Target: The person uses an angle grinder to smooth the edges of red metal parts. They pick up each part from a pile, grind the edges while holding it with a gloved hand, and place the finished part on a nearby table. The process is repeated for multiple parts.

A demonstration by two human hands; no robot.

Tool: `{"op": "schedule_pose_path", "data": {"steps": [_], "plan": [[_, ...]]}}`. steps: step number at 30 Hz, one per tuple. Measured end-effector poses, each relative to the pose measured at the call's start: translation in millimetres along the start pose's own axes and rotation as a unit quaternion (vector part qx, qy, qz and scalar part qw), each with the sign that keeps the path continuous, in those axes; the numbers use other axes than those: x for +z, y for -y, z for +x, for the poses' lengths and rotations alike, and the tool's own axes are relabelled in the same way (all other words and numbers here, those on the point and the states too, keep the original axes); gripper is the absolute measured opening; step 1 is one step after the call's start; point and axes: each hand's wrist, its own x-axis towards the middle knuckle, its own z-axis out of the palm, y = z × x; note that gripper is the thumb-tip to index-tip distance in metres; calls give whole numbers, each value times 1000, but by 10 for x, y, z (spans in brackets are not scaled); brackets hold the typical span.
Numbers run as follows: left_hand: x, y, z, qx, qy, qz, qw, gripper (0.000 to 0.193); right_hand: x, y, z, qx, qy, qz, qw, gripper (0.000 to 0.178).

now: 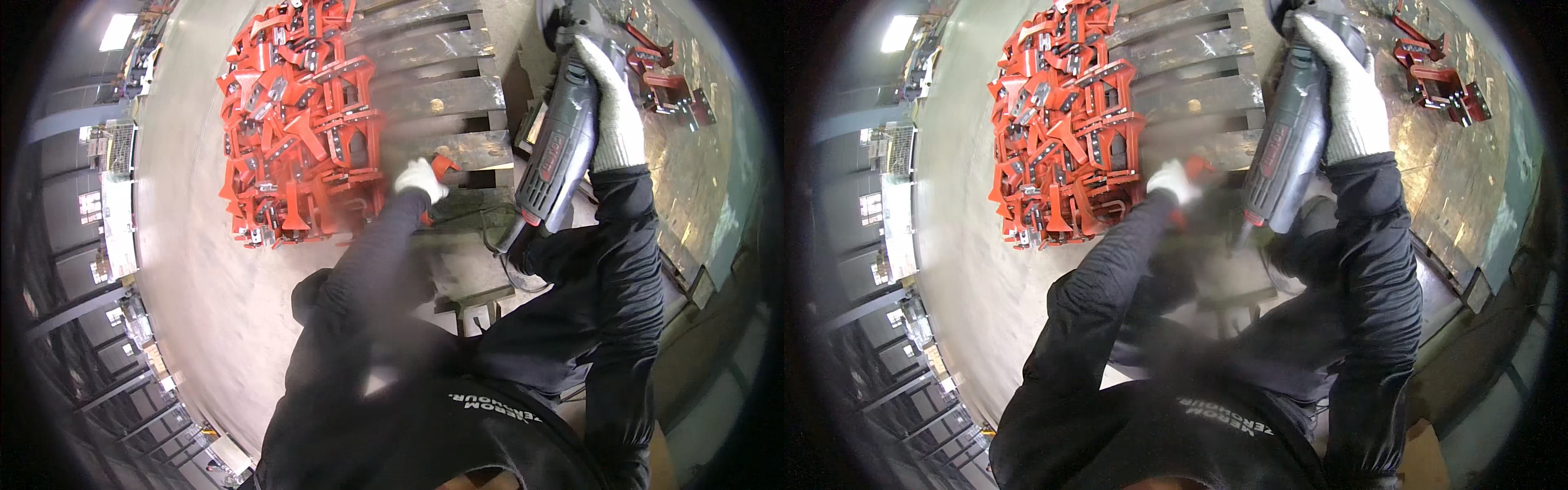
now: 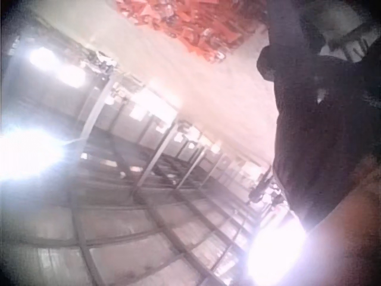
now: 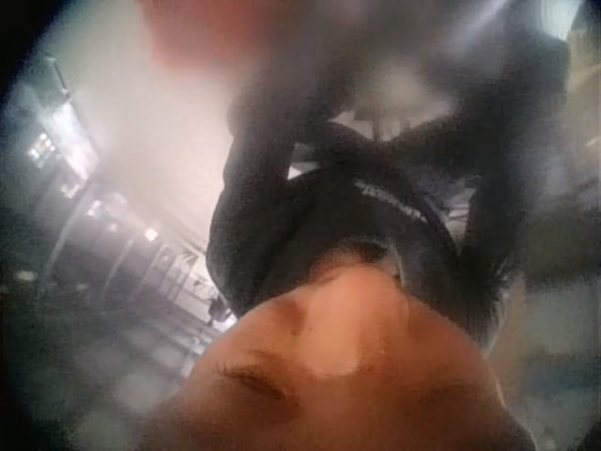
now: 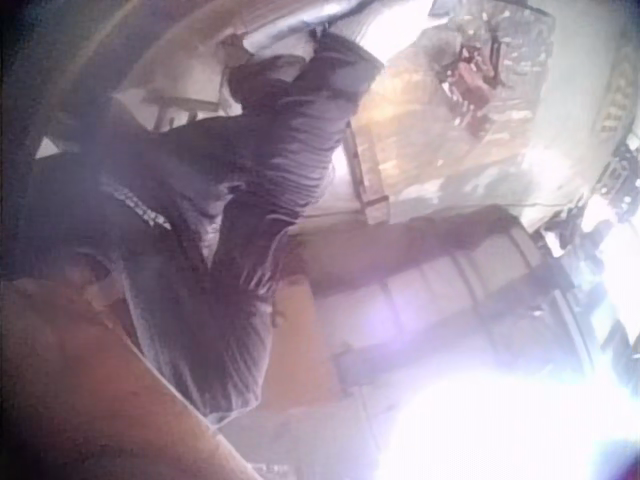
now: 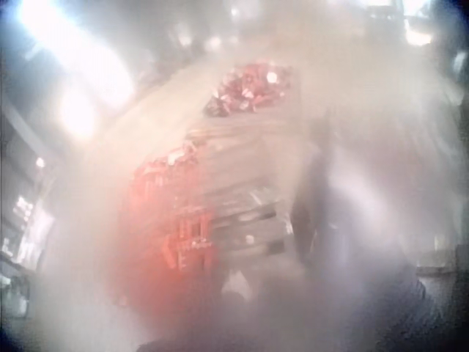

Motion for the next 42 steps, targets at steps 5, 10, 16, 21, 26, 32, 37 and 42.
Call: {"op": "schedule_pose_path", "data": {"steps": [5, 10, 16, 21, 26, 32, 37, 42], "plan": [[196, 296, -100, 5, -53, 38, 998, 44, 364, 93, -233, 15, 8, -30, 999, 56], [-153, 796, -296, 149, -127, 23, 980, 58, 516, -44, -408, 22, 18, -48, 998, 79], [-508, 1178, -863, 128, -334, -148, 922, 81, 630, -625, -491, 113, 156, -118, 974, 75], [-762, 1110, -1263, 161, -378, -226, 883, 59, 720, -738, -667, 247, 218, -128, 936, 70], [-622, 1336, -1076, 181, -394, -191, 881, 40, 840, -749, -669, 266, 236, -136, 925, 65], [-640, 1306, -1005, 182, -381, -210, 882, 40, 901, -756, -614, 289, 224, -96, 926, 54], [-628, 1365, -931, 160, -430, -218, 861, 43, 780, -766, -591, 339, 249, -135, 897, 66], [-757, 1335, -964, 144, -436, -302, 835, 42, 667, -902, -605, 292, 301, -176, 890, 64]]}}
